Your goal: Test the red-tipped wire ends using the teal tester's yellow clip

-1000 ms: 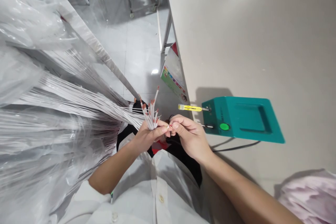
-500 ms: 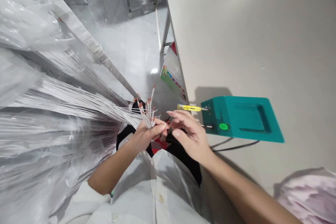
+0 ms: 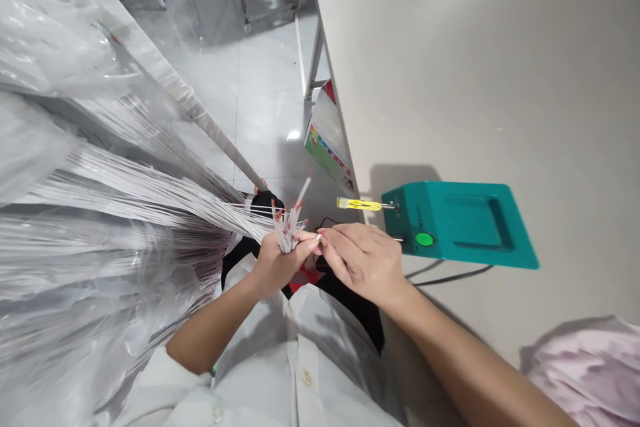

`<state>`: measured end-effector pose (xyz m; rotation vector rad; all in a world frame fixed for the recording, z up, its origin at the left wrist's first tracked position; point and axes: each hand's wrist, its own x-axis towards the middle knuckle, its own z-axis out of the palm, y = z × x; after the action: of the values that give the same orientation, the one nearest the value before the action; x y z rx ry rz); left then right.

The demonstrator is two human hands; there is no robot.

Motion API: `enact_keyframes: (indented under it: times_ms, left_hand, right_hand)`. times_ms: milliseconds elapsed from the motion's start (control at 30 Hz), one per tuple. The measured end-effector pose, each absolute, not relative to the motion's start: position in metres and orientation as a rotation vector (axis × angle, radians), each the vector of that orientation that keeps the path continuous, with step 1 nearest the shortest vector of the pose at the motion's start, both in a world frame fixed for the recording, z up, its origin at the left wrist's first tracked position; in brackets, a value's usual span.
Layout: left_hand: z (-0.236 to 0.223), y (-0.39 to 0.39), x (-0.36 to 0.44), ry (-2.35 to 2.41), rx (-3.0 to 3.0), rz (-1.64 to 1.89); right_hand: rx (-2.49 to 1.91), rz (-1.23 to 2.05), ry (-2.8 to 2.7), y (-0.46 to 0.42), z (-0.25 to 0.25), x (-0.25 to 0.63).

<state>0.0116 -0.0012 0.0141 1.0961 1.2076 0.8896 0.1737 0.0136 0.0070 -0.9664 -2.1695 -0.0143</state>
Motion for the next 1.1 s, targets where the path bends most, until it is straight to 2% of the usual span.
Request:
enact_keyframes:
  times_ms: [67,167,233,300,400,467,533,600,667,733,833,967,1100]
  left_hand:
    - [0.012,-0.004,0.015,1.341,1.246,0.941]
    - [0.003,-0.008,0.017,1.457,1.518,1.021]
    - [-0.003,-0.009,0.016,1.451,1.679,1.087]
    - [-0.006,-0.009,0.014,1.393,1.82,1.16]
    - [-0.008,-0.01,0.014,1.312,1.925,1.28]
    - [-0.01,-0.011,0.015,1.282,1.916,1.322]
    - [-0.012,-0.011,0.017,1.261,1.883,1.33]
    - [-0.014,-0.011,0.018,1.273,1.85,1.318]
    - [-0.016,-0.01,0.018,1.332,1.806,1.312]
    - [-0.018,-0.009,0.017,1.408,1.742,1.279]
    - [-0.02,-0.01,0.018,1.515,1.613,1.176]
    - [-0.02,-0.012,0.02,1.548,1.499,1.075]
    - [-0.014,-0.011,0.016,1.505,1.522,0.97]
  right_hand:
    - [-0.999,-0.076,-2.19,0.013,0.01,0.174]
    - [-1.151,0.093,-2.148,0.012,0.015,0.171]
    - [-1.225,0.413,-2.061,0.012,0.018,0.17]
    - [-1.262,0.879,-1.858,0.012,0.019,0.17]
    - [-1.262,1.646,-1.242,0.015,0.018,0.168]
    - [-1.162,2.039,-0.806,0.016,0.015,0.167]
    - [-1.031,2.276,-0.547,0.017,0.013,0.166]
    - [-0.96,2.361,-0.458,0.018,0.011,0.166]
    - [-0.988,2.309,-0.487,0.018,0.012,0.166]
    - [-1.092,2.115,-0.641,0.017,0.013,0.168]
    - [-1.25,1.555,-1.118,0.015,0.015,0.169]
    - [-1.187,0.757,-1.783,0.011,0.012,0.17]
    - [-1.133,0.269,-2.074,0.009,0.01,0.173]
